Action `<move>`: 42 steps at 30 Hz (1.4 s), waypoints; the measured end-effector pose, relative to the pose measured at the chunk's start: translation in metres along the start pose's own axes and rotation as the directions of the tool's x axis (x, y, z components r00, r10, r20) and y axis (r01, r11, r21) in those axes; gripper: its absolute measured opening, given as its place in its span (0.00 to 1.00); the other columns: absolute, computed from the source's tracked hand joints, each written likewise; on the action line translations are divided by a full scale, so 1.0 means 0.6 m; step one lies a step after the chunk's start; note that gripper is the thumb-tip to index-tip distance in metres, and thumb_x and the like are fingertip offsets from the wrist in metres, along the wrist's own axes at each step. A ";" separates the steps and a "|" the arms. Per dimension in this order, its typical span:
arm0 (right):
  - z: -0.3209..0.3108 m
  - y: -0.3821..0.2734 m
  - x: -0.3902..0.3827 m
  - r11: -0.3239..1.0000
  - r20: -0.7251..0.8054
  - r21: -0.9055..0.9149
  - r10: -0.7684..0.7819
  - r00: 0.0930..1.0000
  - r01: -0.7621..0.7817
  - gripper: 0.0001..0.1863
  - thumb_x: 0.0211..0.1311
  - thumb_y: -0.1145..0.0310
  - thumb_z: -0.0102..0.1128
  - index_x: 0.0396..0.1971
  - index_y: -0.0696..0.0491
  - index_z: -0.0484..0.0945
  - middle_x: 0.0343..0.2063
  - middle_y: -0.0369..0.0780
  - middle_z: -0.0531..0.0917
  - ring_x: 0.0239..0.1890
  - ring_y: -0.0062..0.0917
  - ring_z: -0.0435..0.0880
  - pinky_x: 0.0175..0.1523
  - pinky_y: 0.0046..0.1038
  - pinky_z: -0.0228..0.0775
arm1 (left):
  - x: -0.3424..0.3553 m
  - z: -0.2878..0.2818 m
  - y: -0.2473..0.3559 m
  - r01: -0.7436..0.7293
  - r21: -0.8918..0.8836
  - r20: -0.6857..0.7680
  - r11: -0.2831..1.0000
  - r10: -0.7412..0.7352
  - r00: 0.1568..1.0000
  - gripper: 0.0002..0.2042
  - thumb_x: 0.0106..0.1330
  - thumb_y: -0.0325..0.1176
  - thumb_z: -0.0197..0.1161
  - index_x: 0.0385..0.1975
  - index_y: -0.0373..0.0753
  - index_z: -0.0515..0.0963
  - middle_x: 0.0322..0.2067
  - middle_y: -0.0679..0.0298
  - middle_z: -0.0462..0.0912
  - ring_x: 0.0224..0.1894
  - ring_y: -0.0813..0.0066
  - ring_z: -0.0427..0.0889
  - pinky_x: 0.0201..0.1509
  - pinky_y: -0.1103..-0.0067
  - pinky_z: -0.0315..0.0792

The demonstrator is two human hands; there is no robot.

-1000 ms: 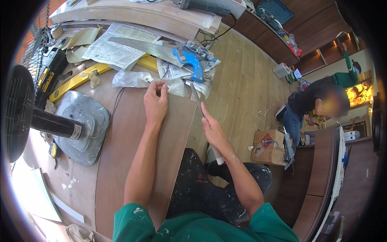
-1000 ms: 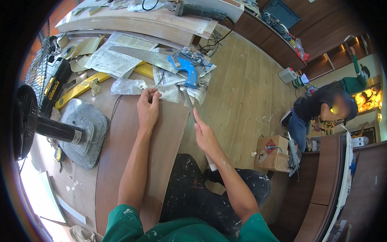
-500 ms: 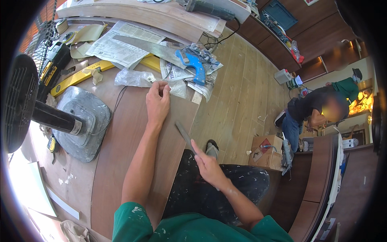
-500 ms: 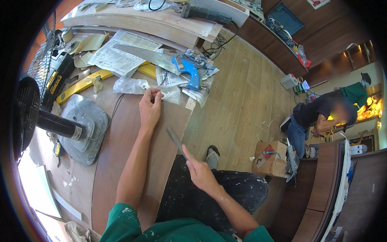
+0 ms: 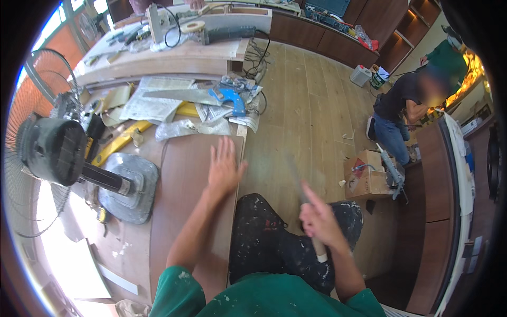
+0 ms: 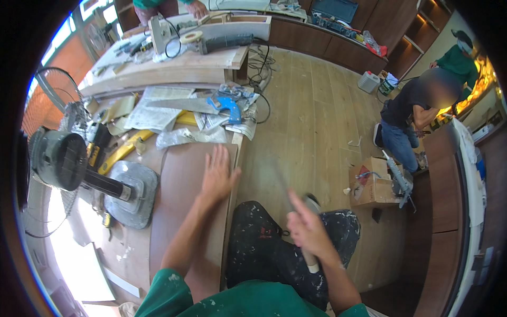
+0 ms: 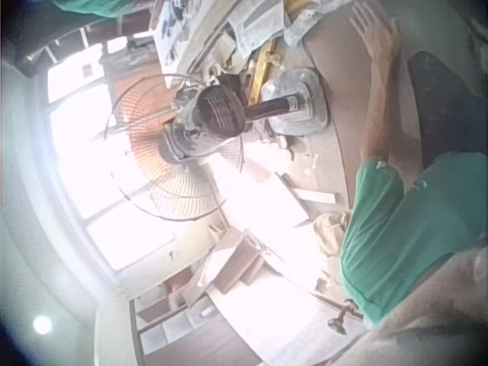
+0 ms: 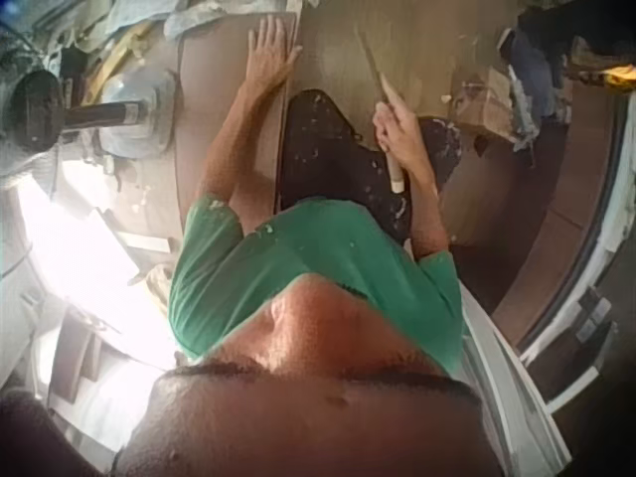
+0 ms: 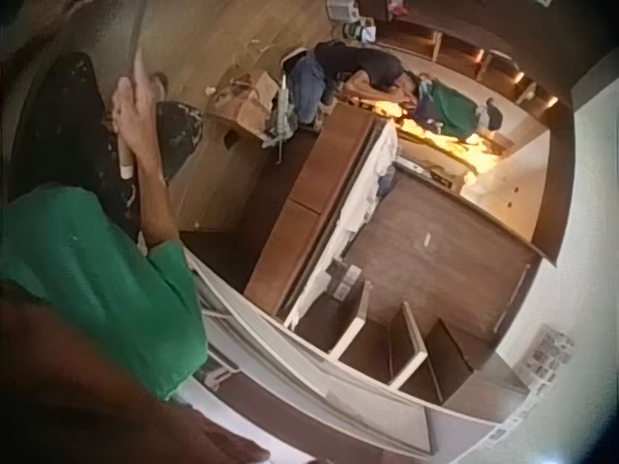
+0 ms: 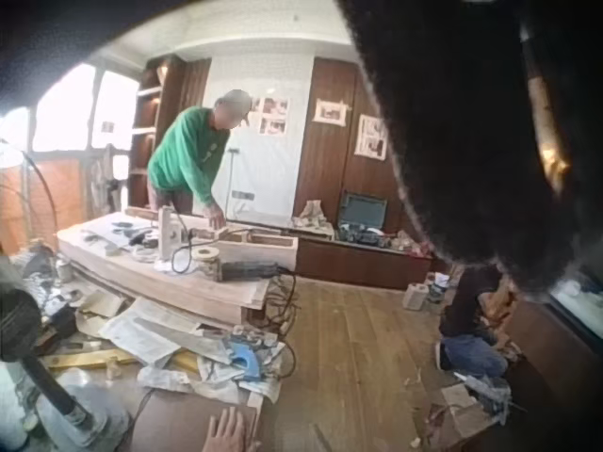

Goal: The person uses a chisel to carve and shape the edge of a rectangular wooden board placed on a workbench. They repeatedly scrape along the edge to remove material and smooth the surface, occasionally adjusting the board's position.

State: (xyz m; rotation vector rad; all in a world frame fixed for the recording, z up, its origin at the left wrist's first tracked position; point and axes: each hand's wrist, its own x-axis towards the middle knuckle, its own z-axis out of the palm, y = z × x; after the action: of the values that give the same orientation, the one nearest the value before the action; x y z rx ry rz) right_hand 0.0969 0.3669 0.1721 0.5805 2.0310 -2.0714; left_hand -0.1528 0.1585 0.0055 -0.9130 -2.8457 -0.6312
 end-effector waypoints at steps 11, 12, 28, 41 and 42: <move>-0.124 0.158 -0.076 0.954 -0.387 0.297 0.097 0.917 0.025 0.33 0.86 0.68 0.48 0.85 0.44 0.54 0.23 0.28 0.66 0.18 0.09 0.61 0.20 0.18 0.61 | -0.296 -0.077 0.147 -0.019 0.176 0.183 0.984 -0.013 0.983 0.38 0.75 0.34 0.58 0.77 0.17 0.50 0.79 0.29 0.51 0.83 0.34 0.50 0.86 0.51 0.48; -0.128 0.179 -0.085 0.954 -0.372 0.300 0.111 0.921 0.006 0.33 0.86 0.68 0.49 0.85 0.44 0.54 0.23 0.28 0.66 0.18 0.09 0.61 0.20 0.18 0.61 | -0.244 -0.061 0.136 -0.047 0.184 0.150 0.982 0.019 0.989 0.39 0.76 0.35 0.59 0.77 0.17 0.50 0.79 0.29 0.51 0.83 0.33 0.50 0.86 0.51 0.48; -0.131 0.245 0.121 0.901 0.001 -0.290 -0.337 0.941 0.323 0.36 0.82 0.65 0.54 0.84 0.39 0.55 0.22 0.45 0.76 0.24 0.33 0.79 0.34 0.41 0.73 | -0.184 -0.037 0.189 -0.008 0.159 0.143 0.987 -0.015 0.990 0.45 0.73 0.42 0.69 0.79 0.21 0.51 0.78 0.30 0.55 0.83 0.35 0.52 0.86 0.54 0.50; 0.071 0.206 0.313 0.694 0.250 -0.360 -0.573 0.781 0.624 0.36 0.75 0.71 0.55 0.81 0.42 0.62 0.33 0.58 0.88 0.34 0.55 0.89 0.40 0.53 0.83 | -0.329 -0.056 0.143 0.499 0.275 -0.008 0.822 -0.517 0.856 0.50 0.72 0.56 0.68 0.83 0.33 0.50 0.82 0.39 0.50 0.85 0.37 0.47 0.84 0.42 0.44; 0.054 0.183 0.372 0.678 0.181 -0.351 -0.628 0.757 0.646 0.35 0.75 0.71 0.54 0.81 0.42 0.63 0.33 0.58 0.88 0.35 0.56 0.89 0.40 0.53 0.83 | -0.318 -0.056 0.144 0.492 0.269 -0.008 0.828 -0.509 0.861 0.49 0.73 0.56 0.68 0.84 0.34 0.50 0.83 0.40 0.50 0.85 0.38 0.47 0.84 0.43 0.44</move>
State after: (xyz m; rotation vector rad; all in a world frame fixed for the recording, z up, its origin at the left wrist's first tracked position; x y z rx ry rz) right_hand -0.0669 0.3605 -0.0177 -0.3133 2.8012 -1.8104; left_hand 0.0515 0.1056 0.0278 -0.1333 -3.1357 -0.2397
